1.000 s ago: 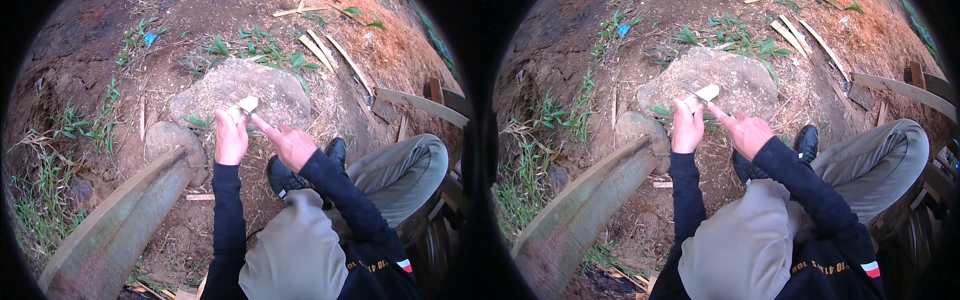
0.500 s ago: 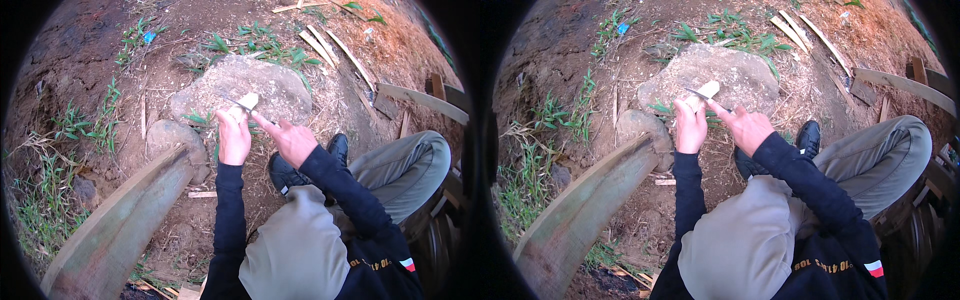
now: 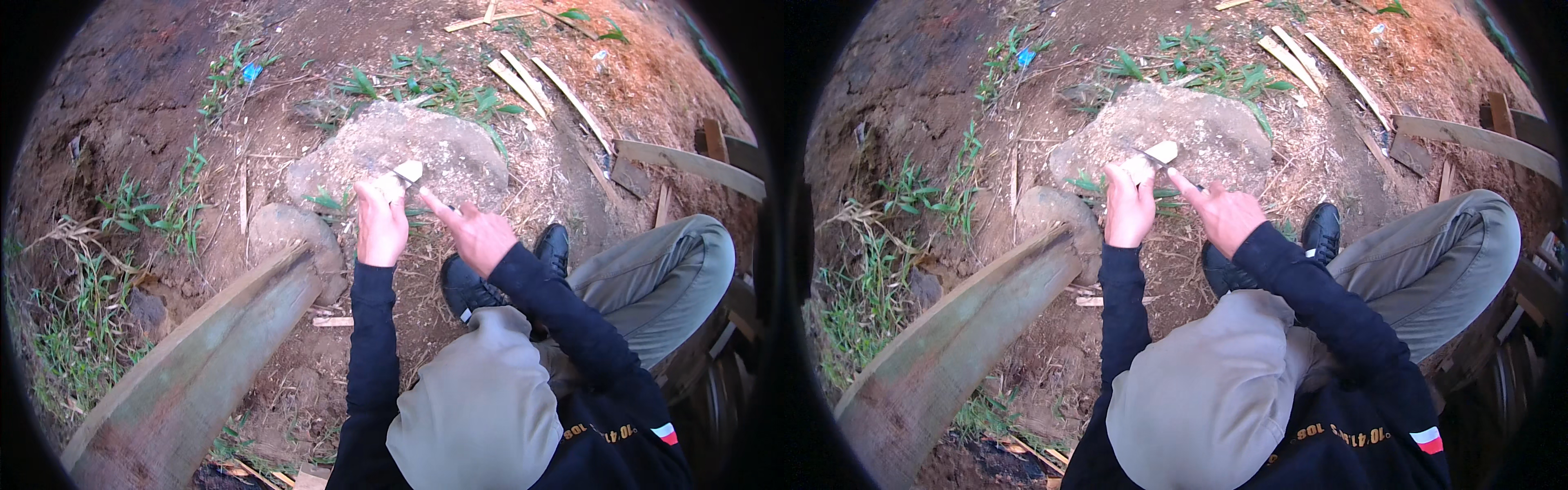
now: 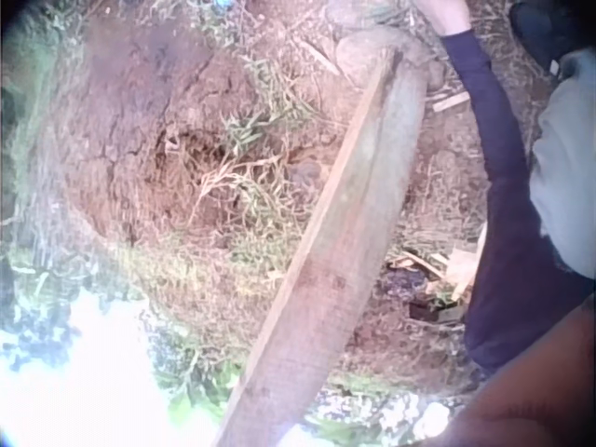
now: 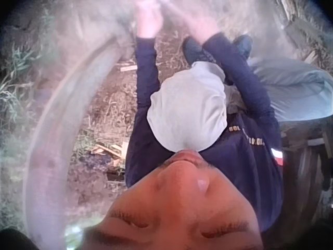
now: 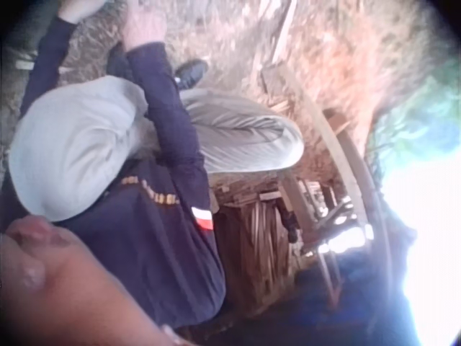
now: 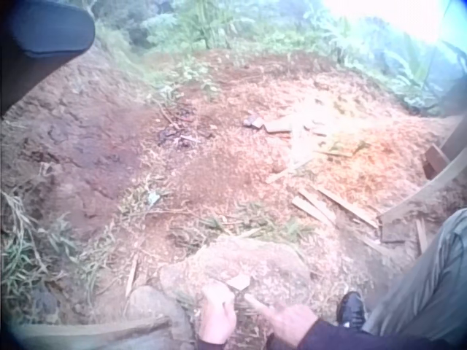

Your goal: The person sits on the ground and uses a curved knife to carve a small rectangular piece of wood. They repeatedly shave thin layers off the wood, rotating it to work on different sides, and occasionally inspect the carved surface.

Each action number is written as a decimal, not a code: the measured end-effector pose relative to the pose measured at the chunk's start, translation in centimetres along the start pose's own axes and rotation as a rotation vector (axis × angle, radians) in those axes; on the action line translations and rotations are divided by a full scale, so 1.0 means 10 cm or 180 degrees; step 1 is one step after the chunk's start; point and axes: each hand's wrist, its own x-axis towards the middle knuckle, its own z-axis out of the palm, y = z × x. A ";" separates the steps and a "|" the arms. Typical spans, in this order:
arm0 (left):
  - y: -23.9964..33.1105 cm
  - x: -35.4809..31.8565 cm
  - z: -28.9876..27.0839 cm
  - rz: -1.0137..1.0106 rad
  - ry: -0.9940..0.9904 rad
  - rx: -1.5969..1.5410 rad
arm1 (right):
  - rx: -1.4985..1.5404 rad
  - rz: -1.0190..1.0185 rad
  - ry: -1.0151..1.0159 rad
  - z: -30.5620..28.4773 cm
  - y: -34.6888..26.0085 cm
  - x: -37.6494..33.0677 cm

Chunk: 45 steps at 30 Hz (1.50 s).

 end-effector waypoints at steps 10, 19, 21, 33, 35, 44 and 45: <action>-0.12 0.02 -0.05 -0.0137 -0.0034 -0.0188 | 0.0975 0.0072 0.0627 -0.05 0.27 -0.20; -0.02 0.14 0.01 -0.0308 0.0395 -0.2931 | 0.1746 0.0242 0.1466 -0.18 0.33 -0.03; -0.03 0.19 -0.05 -0.0439 0.0436 -0.3748 | 0.1906 0.0629 0.1224 -0.30 0.28 -0.06; 0.66 -0.08 -0.46 -0.1245 0.0265 -0.4963 | 0.2633 0.0410 0.1074 -0.41 0.04 -0.13; 0.72 -0.14 -0.56 -0.1259 -0.0008 -0.5300 | 0.2930 0.0435 0.0804 -0.57 -0.07 -0.18; 0.79 -0.19 -0.71 -0.1150 -0.0134 -0.4827 | 0.1554 -0.0999 0.0377 -1.19 -0.21 -0.36; 0.80 -0.18 -0.69 -0.1180 -0.0130 -0.5043 | 0.1210 -0.1104 0.0392 -1.22 -0.22 -0.39</action>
